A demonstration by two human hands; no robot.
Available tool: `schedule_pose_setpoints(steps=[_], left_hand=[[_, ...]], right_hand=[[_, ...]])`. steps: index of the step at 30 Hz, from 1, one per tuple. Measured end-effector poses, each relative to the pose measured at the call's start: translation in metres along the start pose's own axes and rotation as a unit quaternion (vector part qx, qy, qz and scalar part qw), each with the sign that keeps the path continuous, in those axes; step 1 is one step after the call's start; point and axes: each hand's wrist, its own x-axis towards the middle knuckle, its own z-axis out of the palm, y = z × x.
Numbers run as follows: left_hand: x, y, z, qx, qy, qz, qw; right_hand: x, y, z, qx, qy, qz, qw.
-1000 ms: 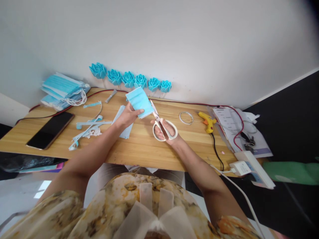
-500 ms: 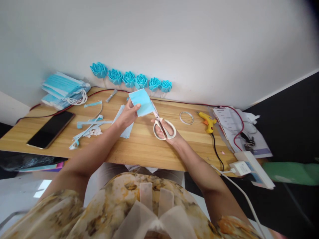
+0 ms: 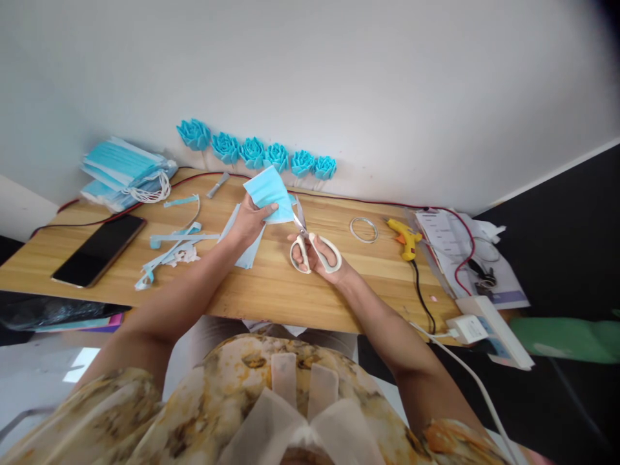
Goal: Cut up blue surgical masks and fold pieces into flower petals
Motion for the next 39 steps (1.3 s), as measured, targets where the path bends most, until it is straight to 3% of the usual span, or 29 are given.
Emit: schedule_pose_setpoints(steps=[15,21,39], left_hand=[[-0.004,-0.008,0.004,0.032,-0.013,0.004,0.999],[-0.001,-0.002,0.002,0.016,0.002,0.004,1.000],[-0.003,-0.005,0.004,0.004,-0.009,0.002,1.000]], right_hand=[[0.001,0.001,-0.004,0.024,0.023,0.012,0.999],[0.000,0.000,-0.003,0.020,0.035,0.024,0.999],[0.000,0.002,-0.003,0.024,0.042,-0.013,0.999]])
